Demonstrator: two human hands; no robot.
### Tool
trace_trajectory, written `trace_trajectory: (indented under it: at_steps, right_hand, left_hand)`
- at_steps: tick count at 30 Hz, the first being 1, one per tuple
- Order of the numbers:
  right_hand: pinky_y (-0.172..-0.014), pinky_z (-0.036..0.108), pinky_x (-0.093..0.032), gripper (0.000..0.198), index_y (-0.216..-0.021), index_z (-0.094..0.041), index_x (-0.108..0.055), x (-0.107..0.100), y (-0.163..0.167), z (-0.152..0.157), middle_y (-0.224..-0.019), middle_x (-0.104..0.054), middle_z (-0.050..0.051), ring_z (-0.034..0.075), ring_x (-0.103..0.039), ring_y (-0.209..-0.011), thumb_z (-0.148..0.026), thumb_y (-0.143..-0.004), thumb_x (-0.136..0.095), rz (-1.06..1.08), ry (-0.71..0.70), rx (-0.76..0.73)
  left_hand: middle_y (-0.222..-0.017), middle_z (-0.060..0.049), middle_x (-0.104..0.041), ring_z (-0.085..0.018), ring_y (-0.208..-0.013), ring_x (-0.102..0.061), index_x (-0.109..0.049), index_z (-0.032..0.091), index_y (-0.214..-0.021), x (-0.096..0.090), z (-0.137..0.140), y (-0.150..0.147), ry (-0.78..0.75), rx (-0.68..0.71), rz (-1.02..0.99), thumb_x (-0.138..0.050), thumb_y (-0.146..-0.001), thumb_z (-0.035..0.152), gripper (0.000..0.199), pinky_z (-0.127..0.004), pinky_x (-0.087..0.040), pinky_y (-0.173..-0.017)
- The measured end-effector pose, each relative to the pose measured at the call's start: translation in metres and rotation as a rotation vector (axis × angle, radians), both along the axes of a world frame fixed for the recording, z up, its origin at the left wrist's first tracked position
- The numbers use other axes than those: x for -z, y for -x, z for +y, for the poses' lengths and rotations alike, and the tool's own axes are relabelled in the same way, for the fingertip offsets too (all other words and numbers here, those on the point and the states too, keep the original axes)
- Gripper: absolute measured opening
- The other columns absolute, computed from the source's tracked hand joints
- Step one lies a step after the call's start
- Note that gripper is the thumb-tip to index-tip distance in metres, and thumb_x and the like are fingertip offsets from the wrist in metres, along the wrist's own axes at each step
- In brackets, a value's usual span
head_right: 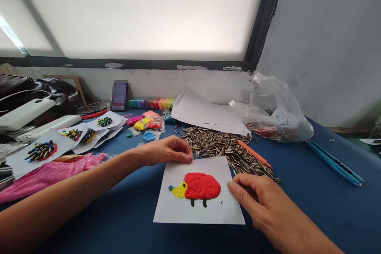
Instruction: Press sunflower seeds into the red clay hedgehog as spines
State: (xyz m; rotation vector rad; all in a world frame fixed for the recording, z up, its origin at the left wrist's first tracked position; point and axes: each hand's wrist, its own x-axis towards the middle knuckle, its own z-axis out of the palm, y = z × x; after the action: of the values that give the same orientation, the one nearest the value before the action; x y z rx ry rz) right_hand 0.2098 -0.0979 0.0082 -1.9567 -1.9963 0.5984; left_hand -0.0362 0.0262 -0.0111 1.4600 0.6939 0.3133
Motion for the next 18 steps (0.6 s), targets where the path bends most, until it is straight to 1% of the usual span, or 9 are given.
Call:
trace_trajectory:
  at_steps: [1, 3, 6, 9, 11, 14, 16, 18]
  right_hand:
    - [-0.039, 0.021, -0.035, 0.042, -0.063, -0.022, -0.05, 0.001, 0.004, 0.0, -0.056, -0.048, -0.001, 0.012, -0.044, -0.045, -0.054, -0.088, -0.038, 0.066, 0.097, -0.024]
    - [-0.042, 0.021, -0.034, 0.037, -0.063, -0.022, -0.045, 0.003, 0.01, 0.0, -0.057, -0.048, -0.001, 0.012, -0.043, -0.047, -0.049, -0.087, -0.041, 0.117, 0.198, -0.07]
    - [-0.047, 0.023, -0.035, 0.035, -0.059, -0.022, -0.046, 0.008, 0.014, 0.0, -0.053, -0.055, 0.001, 0.014, -0.049, -0.049, -0.043, -0.086, -0.045, 0.039, 0.164, -0.1]
    - [-0.048, 0.025, -0.036, 0.035, -0.06, -0.022, -0.053, 0.012, 0.014, 0.0, -0.054, -0.061, 0.003, 0.016, -0.054, -0.049, -0.043, -0.086, -0.044, -0.105, 0.098, -0.099]
    - [-0.048, 0.027, -0.035, 0.035, -0.059, -0.023, -0.055, 0.013, 0.014, 0.0, -0.055, -0.062, 0.004, 0.019, -0.055, -0.051, -0.043, -0.085, -0.045, -0.207, 0.081, -0.081]
    - [-0.051, 0.029, -0.034, 0.032, -0.06, -0.024, -0.053, 0.014, 0.013, -0.001, -0.058, -0.063, 0.004, 0.02, -0.056, -0.053, -0.042, -0.086, -0.045, -0.313, 0.131, -0.052]
    - [-0.053, 0.03, -0.034, 0.029, -0.063, -0.024, -0.051, 0.015, 0.013, -0.002, -0.059, -0.063, 0.003, 0.02, -0.055, -0.054, -0.041, -0.086, -0.043, -0.354, 0.149, -0.045]
    - [-0.055, 0.031, -0.033, 0.028, -0.067, -0.025, -0.051, 0.017, 0.011, -0.004, -0.06, -0.063, 0.003, 0.021, -0.056, -0.055, -0.042, -0.087, -0.04, -0.372, 0.133, -0.044]
  left_hand:
    - [-0.074, 0.001, -0.062, -0.009, -0.067, -0.053, -0.067, 0.014, -0.079, 0.0, 0.0, 0.001, -0.011, 0.011, 0.007, -0.079, -0.073, 0.037, 0.027, -0.022, -0.042, -0.065]
    - [-0.077, 0.0, -0.064, -0.01, -0.069, -0.055, -0.068, 0.014, -0.083, -0.001, 0.002, 0.003, -0.068, 0.036, 0.053, -0.076, -0.075, 0.036, 0.024, -0.022, -0.042, -0.062]
    - [-0.08, -0.002, -0.066, -0.012, -0.069, -0.057, -0.07, 0.014, -0.088, -0.001, 0.003, 0.005, -0.201, 0.093, 0.165, -0.07, -0.079, 0.032, 0.019, -0.021, -0.04, -0.057]
    - [-0.078, -0.002, -0.067, -0.012, -0.069, -0.058, -0.07, 0.014, -0.084, -0.001, -0.001, 0.001, -0.366, 0.15, 0.242, -0.066, -0.081, 0.024, 0.011, -0.021, -0.041, -0.058]
    - [-0.077, -0.001, -0.067, -0.012, -0.067, -0.058, -0.07, 0.014, -0.082, -0.003, -0.007, -0.003, -0.499, 0.155, 0.301, -0.064, -0.081, 0.02, 0.008, -0.021, -0.041, -0.058]
    - [-0.08, -0.001, -0.068, -0.013, -0.069, -0.058, -0.071, 0.016, -0.084, -0.012, -0.016, -0.007, -0.68, 0.166, 0.402, -0.062, -0.082, 0.017, 0.009, -0.022, -0.04, -0.06]
    - [-0.088, -0.003, -0.069, -0.014, -0.075, -0.059, -0.071, 0.017, -0.086, -0.017, -0.021, -0.006, -0.806, 0.163, 0.452, -0.06, -0.084, 0.015, 0.012, -0.024, -0.039, -0.063]
    - [-0.095, -0.004, -0.068, -0.015, -0.08, -0.06, -0.071, 0.017, -0.09, -0.02, -0.026, -0.002, -0.887, 0.134, 0.46, -0.056, -0.086, 0.012, 0.016, -0.024, -0.039, -0.066]
